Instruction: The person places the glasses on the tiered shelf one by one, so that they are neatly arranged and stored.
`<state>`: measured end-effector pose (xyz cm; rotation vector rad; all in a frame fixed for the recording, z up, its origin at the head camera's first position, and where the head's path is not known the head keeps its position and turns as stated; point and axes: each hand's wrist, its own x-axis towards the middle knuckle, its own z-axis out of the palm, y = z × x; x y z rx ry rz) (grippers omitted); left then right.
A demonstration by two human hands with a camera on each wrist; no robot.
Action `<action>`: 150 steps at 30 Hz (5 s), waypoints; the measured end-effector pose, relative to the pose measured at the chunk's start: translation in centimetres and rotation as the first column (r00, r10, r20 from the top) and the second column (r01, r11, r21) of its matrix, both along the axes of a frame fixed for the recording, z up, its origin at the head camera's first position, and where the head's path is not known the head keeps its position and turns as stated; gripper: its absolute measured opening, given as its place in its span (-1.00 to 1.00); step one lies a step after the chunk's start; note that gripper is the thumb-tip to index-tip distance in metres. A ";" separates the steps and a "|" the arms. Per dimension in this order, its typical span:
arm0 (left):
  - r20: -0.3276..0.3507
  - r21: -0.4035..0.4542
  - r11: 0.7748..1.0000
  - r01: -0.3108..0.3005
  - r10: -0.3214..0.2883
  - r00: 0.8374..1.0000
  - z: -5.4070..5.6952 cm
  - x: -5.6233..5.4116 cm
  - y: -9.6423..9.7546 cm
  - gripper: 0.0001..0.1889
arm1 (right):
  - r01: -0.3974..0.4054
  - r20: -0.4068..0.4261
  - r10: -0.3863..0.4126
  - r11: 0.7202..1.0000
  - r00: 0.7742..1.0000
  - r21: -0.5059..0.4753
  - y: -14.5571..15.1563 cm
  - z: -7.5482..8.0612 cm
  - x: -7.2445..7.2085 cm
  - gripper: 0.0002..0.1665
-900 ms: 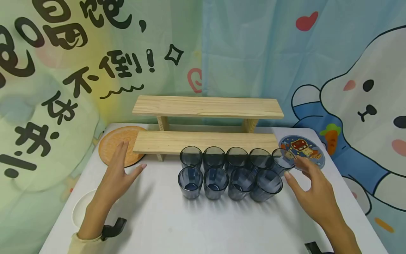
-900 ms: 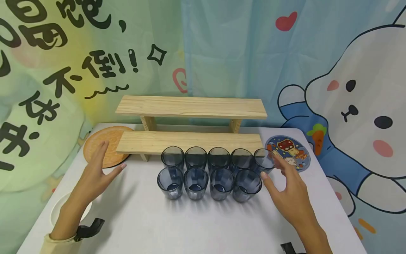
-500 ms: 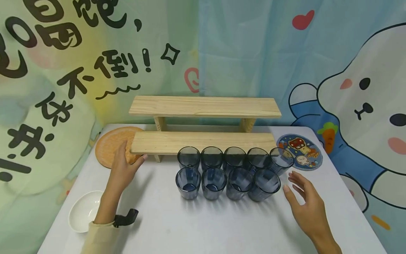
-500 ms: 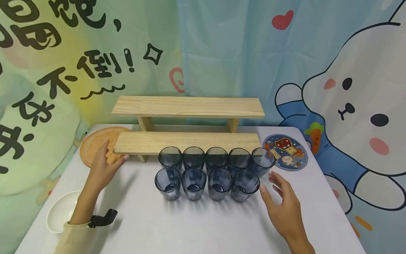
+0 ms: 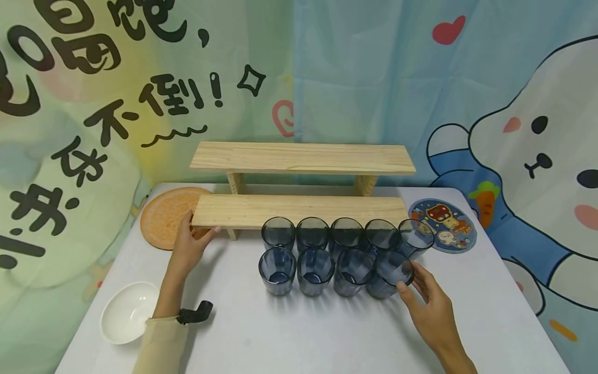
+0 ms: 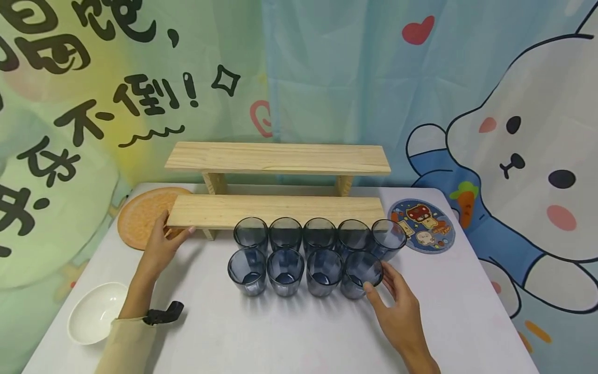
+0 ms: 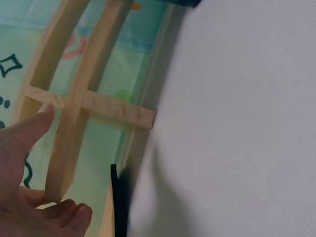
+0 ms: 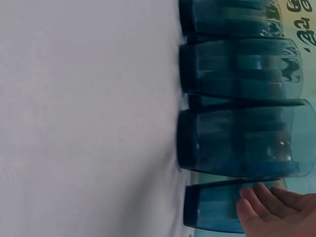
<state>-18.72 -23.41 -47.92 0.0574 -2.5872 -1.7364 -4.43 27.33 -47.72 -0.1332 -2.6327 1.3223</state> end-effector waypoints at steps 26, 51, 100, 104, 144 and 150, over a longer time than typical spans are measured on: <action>-0.076 -0.060 0.998 -0.028 0.024 0.997 -1.5 -0.7 -0.1 -0.10 | -0.047 0.025 0.050 0.991 0.998 -0.122 -1.3 -1.8 -1.4 0.03; -0.095 -0.013 0.998 -0.055 0.054 0.994 -2.0 -0.3 0.3 -0.11 | 0.011 0.095 0.002 0.991 0.995 -0.135 -1.3 -0.6 -1.0 0.00; -0.097 -0.065 0.995 -0.076 0.070 0.993 -2.3 -0.7 0.0 -0.13 | -0.023 -0.147 0.038 0.994 0.988 0.104 3.1 16.7 -15.3 -0.21; -0.097 -0.074 0.994 -0.076 0.068 0.993 -2.3 -0.7 0.0 -0.12 | -0.021 -0.137 0.032 0.996 0.990 0.082 3.2 16.9 -17.9 -0.17; -0.087 -0.067 0.994 -0.084 0.078 0.993 -2.0 -0.6 0.2 -0.11 | -0.035 -0.080 0.040 0.997 0.996 0.063 2.8 14.6 -26.3 -0.15; -0.097 -0.059 0.995 -0.081 0.075 0.992 -2.0 -0.7 0.2 -0.12 | -0.054 -0.102 0.057 0.998 0.993 0.036 2.9 14.3 -26.5 -0.18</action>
